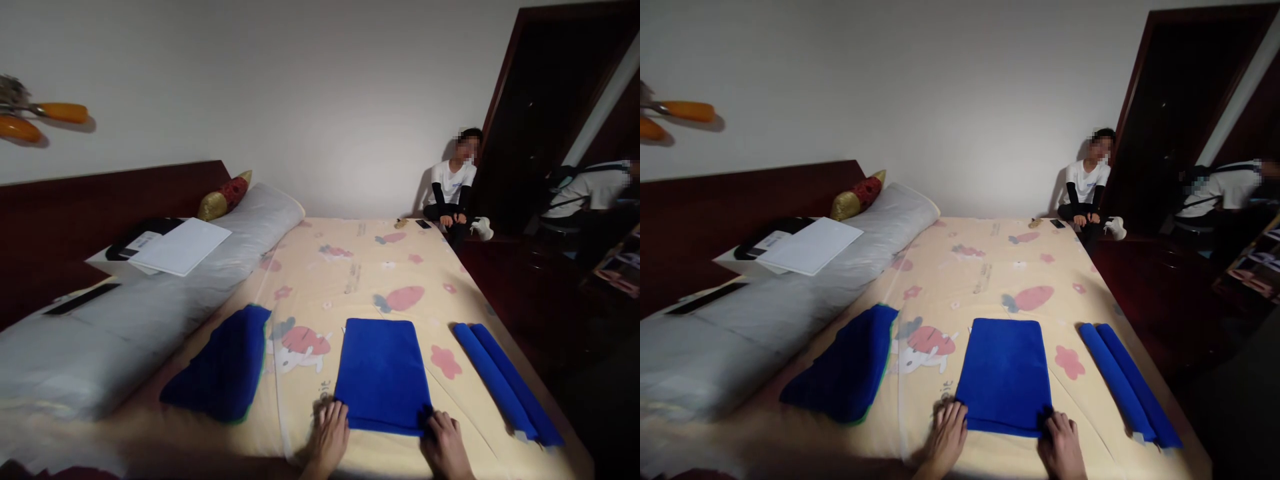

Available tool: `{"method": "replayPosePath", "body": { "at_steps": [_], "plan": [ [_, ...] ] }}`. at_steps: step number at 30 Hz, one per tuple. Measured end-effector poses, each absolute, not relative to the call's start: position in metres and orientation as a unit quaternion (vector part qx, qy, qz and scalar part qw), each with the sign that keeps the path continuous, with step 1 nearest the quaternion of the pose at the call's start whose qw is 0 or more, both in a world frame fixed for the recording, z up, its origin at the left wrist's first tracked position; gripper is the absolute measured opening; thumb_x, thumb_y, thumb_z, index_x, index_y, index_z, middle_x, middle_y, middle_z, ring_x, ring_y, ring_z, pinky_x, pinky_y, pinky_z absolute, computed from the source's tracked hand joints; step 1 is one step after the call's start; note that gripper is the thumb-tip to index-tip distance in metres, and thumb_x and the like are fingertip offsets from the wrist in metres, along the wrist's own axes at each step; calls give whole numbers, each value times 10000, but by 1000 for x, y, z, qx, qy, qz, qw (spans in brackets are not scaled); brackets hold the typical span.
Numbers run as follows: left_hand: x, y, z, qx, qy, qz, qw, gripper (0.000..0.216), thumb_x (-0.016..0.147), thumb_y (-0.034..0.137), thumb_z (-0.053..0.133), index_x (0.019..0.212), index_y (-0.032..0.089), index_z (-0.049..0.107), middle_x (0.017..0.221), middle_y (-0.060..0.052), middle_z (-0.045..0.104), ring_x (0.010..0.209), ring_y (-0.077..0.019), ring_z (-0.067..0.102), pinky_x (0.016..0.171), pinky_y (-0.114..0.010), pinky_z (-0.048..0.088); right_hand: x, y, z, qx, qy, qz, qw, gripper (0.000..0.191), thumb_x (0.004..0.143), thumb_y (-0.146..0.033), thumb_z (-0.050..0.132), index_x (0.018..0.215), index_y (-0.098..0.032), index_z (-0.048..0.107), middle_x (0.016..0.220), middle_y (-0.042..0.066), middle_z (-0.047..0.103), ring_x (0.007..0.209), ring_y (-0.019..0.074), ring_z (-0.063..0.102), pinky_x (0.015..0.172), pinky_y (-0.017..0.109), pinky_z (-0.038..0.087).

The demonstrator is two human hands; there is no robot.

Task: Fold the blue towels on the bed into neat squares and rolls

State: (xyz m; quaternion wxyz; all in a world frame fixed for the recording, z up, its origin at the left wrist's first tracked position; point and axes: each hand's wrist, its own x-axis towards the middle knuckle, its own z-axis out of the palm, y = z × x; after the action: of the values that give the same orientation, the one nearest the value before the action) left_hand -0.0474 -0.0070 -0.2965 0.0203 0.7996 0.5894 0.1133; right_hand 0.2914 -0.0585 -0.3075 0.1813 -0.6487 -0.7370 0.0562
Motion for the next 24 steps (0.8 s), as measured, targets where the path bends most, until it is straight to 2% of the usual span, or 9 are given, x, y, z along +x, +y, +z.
{"method": "replayPosePath", "body": {
  "at_steps": [2, 5, 9, 13, 17, 21, 24],
  "plan": [
    [-62, -7, -290, 803, 581, 130, 6, 281, 922, 228, 429, 1121, 247, 627, 1176, -48, 658, 1177, -246, 537, 1076, -467, 321, 301, -53, -301, -666, -717, 92, 186, 180, 782, -320, 531, 873, -265, 677, 1109, 55, 668, 975, 244, 605, 809, 363, 451],
    [-78, -6, -280, 817, 561, 133, 5, 230, 938, 255, 426, 1055, 254, 624, 1178, -45, 653, 1184, -250, 527, 1070, -474, 318, 319, -45, -296, -667, -704, 149, 192, 251, 804, -441, 515, 791, -267, 696, 1043, 51, 691, 956, 257, 631, 795, 371, 477],
    [-83, 0, -271, 810, 572, 122, 43, 198, 944, 252, 428, 911, 258, 623, 1073, -28, 670, 1145, -238, 538, 1037, -453, 345, 329, -40, -300, -668, -696, 166, 203, 316, 814, -495, 494, 795, -262, 706, 971, 52, 712, 933, 249, 657, 787, 349, 492],
    [-80, 2, -276, 793, 595, 119, 61, 193, 939, 244, 438, 890, 251, 625, 1003, -28, 670, 1081, -227, 554, 977, -412, 377, 322, -38, -312, -701, -679, 111, 190, 290, 819, -423, 468, 928, -263, 684, 974, 49, 714, 926, 243, 655, 773, 347, 488],
    [-66, 0, -282, 766, 636, 90, 17, 298, 914, 160, 410, 1084, 248, 638, 1201, -61, 627, 1208, -249, 487, 1005, -411, 347, 312, -41, -318, -695, -690, 27, 200, 343, 829, -302, 467, 1135, -242, 611, 1068, 87, 678, 975, 257, 610, 811, 381, 451],
    [-53, -1, -284, 811, 584, 27, 23, 449, 870, 58, 390, 1171, 294, 625, 1230, -30, 626, 1186, -223, 516, 1032, -389, 328, 304, -50, -322, -615, -766, -37, 183, 382, 817, -112, 413, 1118, -248, 604, 1075, 67, 661, 960, 232, 581, 878, 383, 403],
    [-49, -3, -290, 839, 542, 19, 39, 416, 876, 94, 437, 1167, 313, 637, 1219, -5, 650, 1162, -207, 543, 1062, -381, 315, 295, -55, -331, -581, -791, -83, 173, 458, 766, -29, 391, 1098, -249, 618, 1087, 55, 674, 996, 242, 582, 922, 413, 382]
  ]
}}
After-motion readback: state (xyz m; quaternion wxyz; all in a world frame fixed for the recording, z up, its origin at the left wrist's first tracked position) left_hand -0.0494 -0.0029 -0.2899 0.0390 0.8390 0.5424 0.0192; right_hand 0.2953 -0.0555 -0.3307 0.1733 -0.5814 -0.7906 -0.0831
